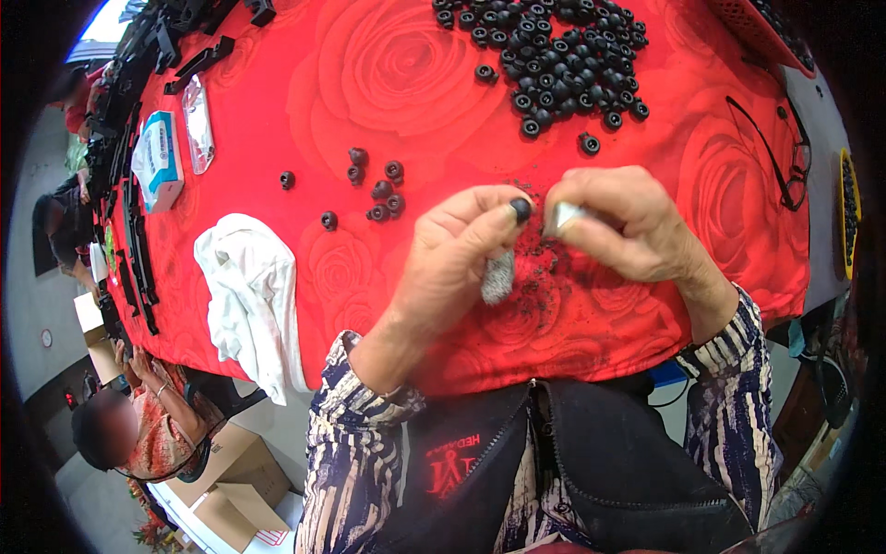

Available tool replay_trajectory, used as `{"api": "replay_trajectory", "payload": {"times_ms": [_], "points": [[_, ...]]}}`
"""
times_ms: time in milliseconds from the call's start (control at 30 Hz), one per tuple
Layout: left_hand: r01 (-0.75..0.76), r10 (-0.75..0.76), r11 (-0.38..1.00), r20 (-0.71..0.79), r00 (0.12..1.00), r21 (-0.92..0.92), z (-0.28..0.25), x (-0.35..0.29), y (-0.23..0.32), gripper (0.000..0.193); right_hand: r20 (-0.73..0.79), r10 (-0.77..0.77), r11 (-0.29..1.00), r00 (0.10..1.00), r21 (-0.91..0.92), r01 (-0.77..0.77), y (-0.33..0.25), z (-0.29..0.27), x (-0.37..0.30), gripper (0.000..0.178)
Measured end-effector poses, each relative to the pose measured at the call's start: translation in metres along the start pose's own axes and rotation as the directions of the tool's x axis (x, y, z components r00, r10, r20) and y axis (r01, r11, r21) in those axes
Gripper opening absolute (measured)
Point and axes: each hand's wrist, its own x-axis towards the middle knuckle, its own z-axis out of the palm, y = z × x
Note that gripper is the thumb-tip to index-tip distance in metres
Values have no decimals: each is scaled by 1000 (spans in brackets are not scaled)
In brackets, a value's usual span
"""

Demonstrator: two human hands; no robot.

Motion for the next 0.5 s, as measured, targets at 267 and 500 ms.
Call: {"api": "replay_trajectory", "payload": {"times_ms": [267, 500], "points": [[39, -40, 999, 56, 998, 2, 4, -3, 2, 19, -251, -323, 920, 912, -312, 240, 0, 19, 4, 33], [144, -139, 986, 62, 988, -86, 4, 1, -4, 21, -164, -517, 730, 840, -597, 332, 7, 27, -2, 31]]}}
